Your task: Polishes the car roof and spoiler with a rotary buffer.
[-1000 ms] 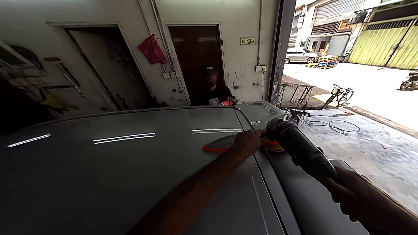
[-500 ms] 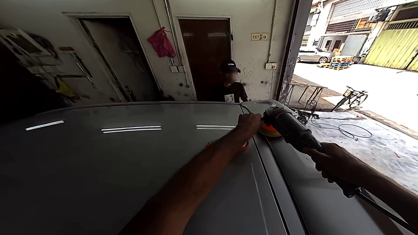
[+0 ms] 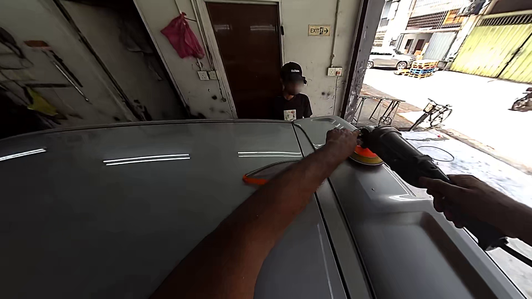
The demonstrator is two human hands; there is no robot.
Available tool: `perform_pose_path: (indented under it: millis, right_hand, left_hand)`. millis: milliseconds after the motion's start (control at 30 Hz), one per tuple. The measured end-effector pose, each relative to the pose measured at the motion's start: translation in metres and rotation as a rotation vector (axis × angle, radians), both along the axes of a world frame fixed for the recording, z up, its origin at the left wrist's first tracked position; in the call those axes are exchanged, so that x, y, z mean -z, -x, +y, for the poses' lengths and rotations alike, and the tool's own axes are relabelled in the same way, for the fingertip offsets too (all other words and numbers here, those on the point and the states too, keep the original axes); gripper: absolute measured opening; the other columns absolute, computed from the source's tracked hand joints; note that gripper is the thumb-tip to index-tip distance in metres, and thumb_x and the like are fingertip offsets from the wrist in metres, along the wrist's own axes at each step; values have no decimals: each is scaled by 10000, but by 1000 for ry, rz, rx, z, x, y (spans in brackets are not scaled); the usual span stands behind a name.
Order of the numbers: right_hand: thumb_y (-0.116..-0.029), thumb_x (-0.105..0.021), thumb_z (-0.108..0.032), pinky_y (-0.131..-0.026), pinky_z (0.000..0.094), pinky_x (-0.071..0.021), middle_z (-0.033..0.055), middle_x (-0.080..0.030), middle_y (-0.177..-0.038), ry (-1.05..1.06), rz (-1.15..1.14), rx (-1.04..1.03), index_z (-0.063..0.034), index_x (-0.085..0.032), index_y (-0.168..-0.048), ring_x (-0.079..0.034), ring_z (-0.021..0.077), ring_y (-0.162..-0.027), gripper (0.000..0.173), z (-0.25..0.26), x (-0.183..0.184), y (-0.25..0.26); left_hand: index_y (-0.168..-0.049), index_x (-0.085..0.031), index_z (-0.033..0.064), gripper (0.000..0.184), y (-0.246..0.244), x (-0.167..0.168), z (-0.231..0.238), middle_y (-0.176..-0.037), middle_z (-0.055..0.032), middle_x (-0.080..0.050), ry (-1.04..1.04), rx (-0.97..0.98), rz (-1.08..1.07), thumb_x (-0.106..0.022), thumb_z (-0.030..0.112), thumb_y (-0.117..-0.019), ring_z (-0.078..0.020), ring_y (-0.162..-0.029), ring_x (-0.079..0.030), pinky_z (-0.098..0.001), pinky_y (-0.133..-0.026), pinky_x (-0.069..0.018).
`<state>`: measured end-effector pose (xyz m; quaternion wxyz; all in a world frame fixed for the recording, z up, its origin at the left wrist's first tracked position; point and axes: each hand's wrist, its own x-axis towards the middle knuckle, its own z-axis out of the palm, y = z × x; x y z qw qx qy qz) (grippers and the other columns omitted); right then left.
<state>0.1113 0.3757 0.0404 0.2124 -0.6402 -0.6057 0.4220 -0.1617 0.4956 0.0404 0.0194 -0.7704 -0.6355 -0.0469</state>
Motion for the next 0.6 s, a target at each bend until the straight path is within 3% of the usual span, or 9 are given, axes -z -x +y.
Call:
perform_pose_path:
  millis: [67,167,300,467,600]
  right_hand:
    - [-1088,-473,-432,-433,339,-562,106,-620,-652,13,35,5,-27,-626,-1026,-616,198,-463,437,-14,0,-20]
    - [-1090,-476,-423,-416,348,-552,115,-615,-636,14,50,23,-31,-604,-980,-609,209,-447,426,-44,3,-37]
    - [-1066,-512,-442,-418,359,-566,102,-633,-645,25,76,34,-64,-599,-973,-630,212,-452,399,-80,10,-49]
    - [-980,-569,-560,-469,393,-593,66,-663,-709,-17,51,-21,-117,-615,-1014,-659,209,-505,447,-107,21,-57]
    - [-995,-558,-547,-543,434,-605,81,-672,-747,-31,18,-100,-96,-614,-1064,-679,234,-568,459,-125,21,-52]
  left_hand:
    - [-1491,-521,265,457,-16,-2,-9,-1209,-211,-683,1,47,-10,-405,465,-1097,-422,-1143,-650,-620,-883,-520]
    - [-1514,-498,271,491,-30,-6,-31,-1230,-203,-678,38,108,-18,-380,500,-1095,-414,-1153,-645,-624,-917,-505]
    - [-1481,-522,264,481,-34,-7,-65,-1157,-180,-705,53,171,-41,-374,508,-1094,-393,-1081,-676,-606,-873,-523]
    - [-1437,-532,247,466,-25,-3,-95,-1047,-161,-707,57,207,-41,-356,512,-1097,-371,-1008,-691,-576,-836,-536]
    - [-1459,-529,234,489,-8,0,-125,-1033,-149,-709,40,193,-59,-362,513,-1094,-358,-974,-695,-571,-811,-541]
